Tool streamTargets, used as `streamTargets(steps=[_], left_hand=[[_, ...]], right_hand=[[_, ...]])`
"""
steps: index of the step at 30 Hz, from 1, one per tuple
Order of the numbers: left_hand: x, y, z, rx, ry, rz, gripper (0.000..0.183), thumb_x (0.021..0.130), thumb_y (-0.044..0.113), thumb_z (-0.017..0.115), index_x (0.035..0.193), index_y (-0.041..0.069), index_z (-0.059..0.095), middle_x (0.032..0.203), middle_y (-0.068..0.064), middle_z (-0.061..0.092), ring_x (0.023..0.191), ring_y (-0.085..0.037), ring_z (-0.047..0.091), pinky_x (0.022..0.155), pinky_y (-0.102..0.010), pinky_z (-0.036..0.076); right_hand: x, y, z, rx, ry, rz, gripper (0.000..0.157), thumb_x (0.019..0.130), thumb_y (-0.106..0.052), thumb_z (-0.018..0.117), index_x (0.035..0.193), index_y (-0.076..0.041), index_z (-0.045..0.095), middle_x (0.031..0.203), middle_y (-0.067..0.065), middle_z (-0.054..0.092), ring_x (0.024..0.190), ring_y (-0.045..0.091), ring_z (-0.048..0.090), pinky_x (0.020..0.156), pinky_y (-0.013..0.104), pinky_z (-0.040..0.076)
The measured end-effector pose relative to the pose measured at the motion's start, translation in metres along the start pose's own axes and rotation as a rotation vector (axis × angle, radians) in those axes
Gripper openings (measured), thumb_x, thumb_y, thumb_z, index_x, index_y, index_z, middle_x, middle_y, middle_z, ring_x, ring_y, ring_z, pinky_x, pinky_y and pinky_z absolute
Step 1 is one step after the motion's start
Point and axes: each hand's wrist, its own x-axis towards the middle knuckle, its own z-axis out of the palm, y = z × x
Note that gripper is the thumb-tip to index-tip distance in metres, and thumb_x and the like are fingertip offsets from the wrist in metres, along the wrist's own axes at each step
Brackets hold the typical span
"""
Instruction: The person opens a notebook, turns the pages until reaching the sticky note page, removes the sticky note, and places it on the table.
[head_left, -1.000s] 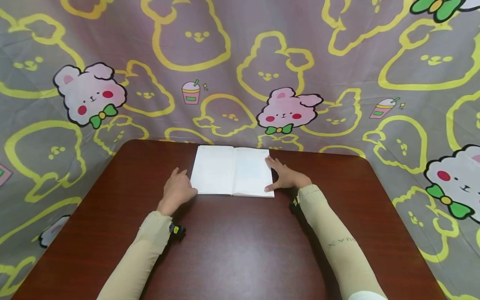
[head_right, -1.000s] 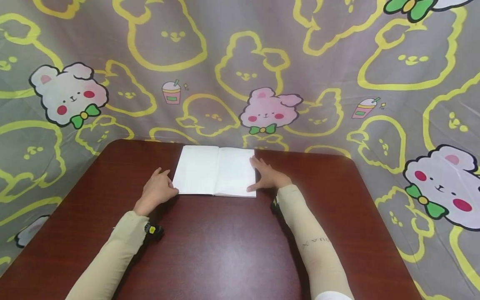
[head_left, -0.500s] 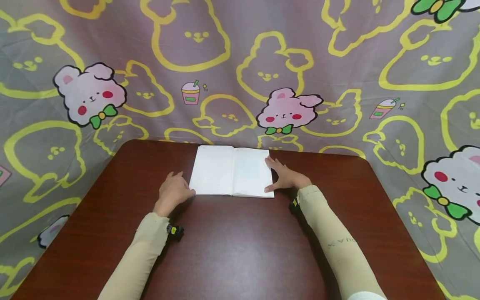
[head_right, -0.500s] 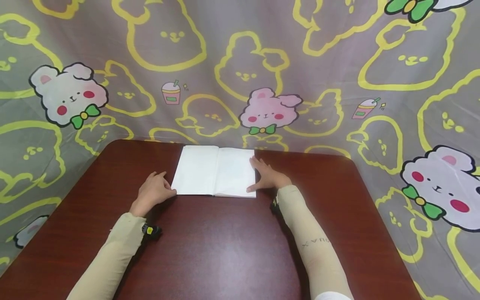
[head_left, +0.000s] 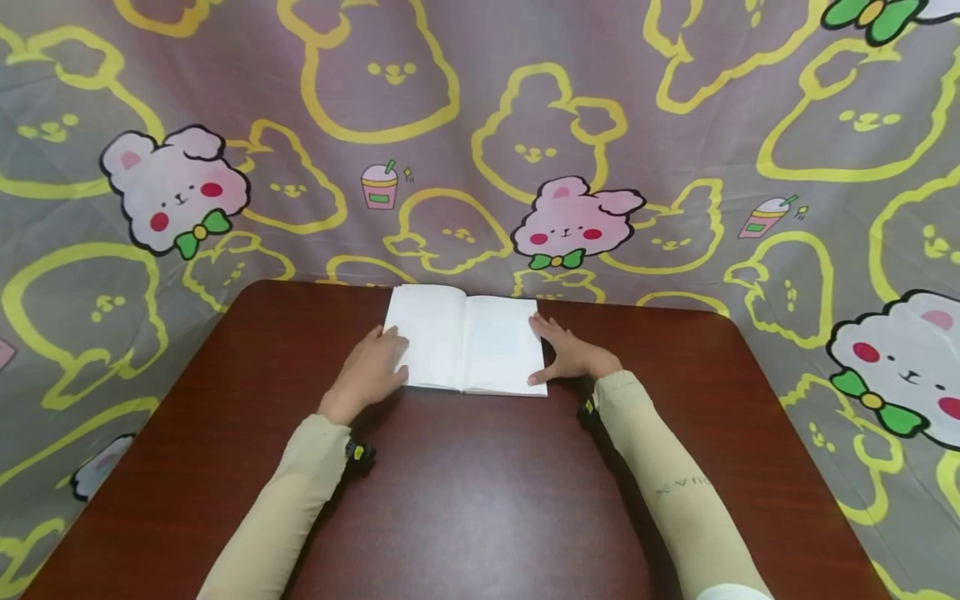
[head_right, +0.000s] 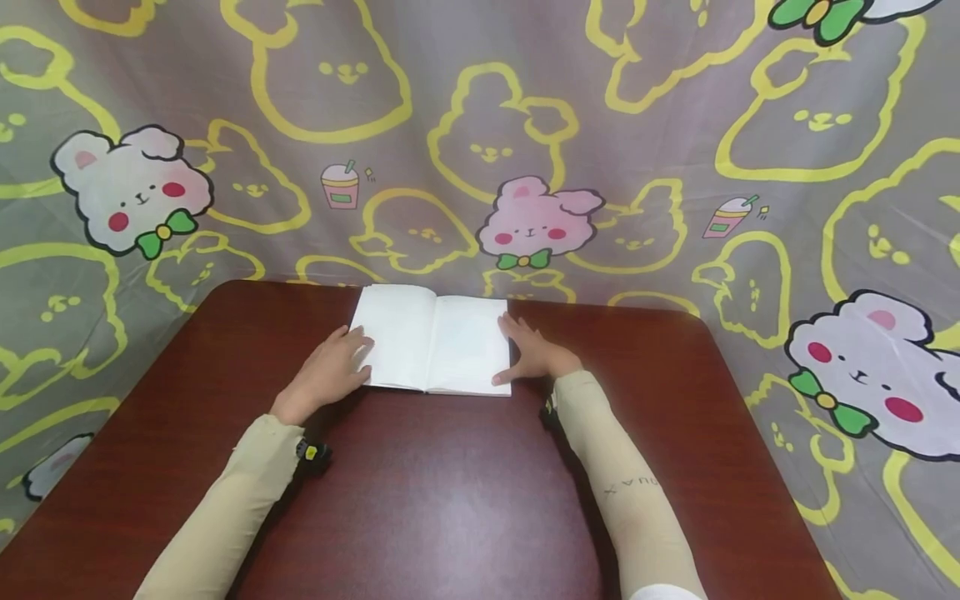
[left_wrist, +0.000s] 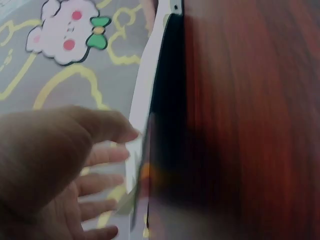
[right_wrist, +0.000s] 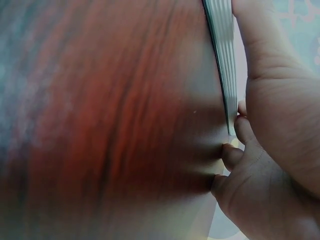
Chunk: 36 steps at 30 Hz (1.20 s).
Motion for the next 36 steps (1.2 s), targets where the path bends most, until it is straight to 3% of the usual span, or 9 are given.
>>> streamTargets(steps=[3, 11, 19, 27, 36], left_hand=[[0.010, 0.010, 0.006, 0.027, -0.032, 0.104, 0.045, 0.095, 0.016, 0.065, 0.135, -0.004, 0.061, 0.145, -0.027, 0.054, 0.142, -0.047, 0.042, 0.119, -0.057, 0.032], [0.037, 0.030, 0.019, -0.008, -0.109, 0.168, 0.051, 0.102, 0.023, 0.060, 0.145, -0.002, 0.053, 0.155, -0.025, 0.044, 0.146, -0.045, 0.037, 0.123, -0.052, 0.028], [0.059, 0.031, 0.030, -0.031, -0.145, 0.158, 0.054, 0.104, 0.028, 0.056, 0.150, 0.000, 0.048, 0.162, -0.024, 0.033, 0.149, -0.047, 0.029, 0.123, -0.055, 0.025], [0.059, 0.025, 0.034, 0.000, -0.187, 0.166, 0.057, 0.104, 0.030, 0.054, 0.152, 0.001, 0.044, 0.162, -0.024, 0.031, 0.151, -0.047, 0.025, 0.124, -0.056, 0.022], [0.058, 0.020, 0.033, -0.016, -0.276, 0.102, 0.060, 0.107, 0.035, 0.049, 0.158, 0.006, 0.036, 0.165, -0.022, 0.025, 0.151, -0.047, 0.024, 0.122, -0.061, 0.023]], right_hand=[[0.000, 0.000, 0.001, 0.004, -0.003, -0.002, 0.124, 0.078, -0.041, 0.088, 0.164, -0.004, 0.006, 0.171, 0.016, -0.001, 0.156, 0.043, -0.007, 0.122, 0.067, 0.001], [0.001, 0.002, 0.003, -0.007, -0.008, -0.008, 0.125, 0.078, -0.044, 0.087, 0.164, -0.005, 0.005, 0.172, 0.015, -0.002, 0.156, 0.042, -0.007, 0.123, 0.066, 0.003], [0.003, 0.004, 0.004, -0.010, -0.005, -0.024, 0.125, 0.078, -0.044, 0.087, 0.164, -0.005, 0.005, 0.171, 0.016, -0.003, 0.156, 0.043, -0.008, 0.122, 0.067, 0.001], [0.002, 0.002, 0.002, -0.007, -0.001, -0.017, 0.125, 0.078, -0.043, 0.087, 0.164, -0.005, 0.004, 0.171, 0.016, -0.003, 0.156, 0.043, -0.008, 0.122, 0.067, 0.001], [0.001, 0.001, 0.001, -0.009, 0.001, -0.008, 0.124, 0.078, -0.040, 0.088, 0.164, -0.004, 0.005, 0.171, 0.016, -0.002, 0.156, 0.043, -0.007, 0.122, 0.067, 0.001]])
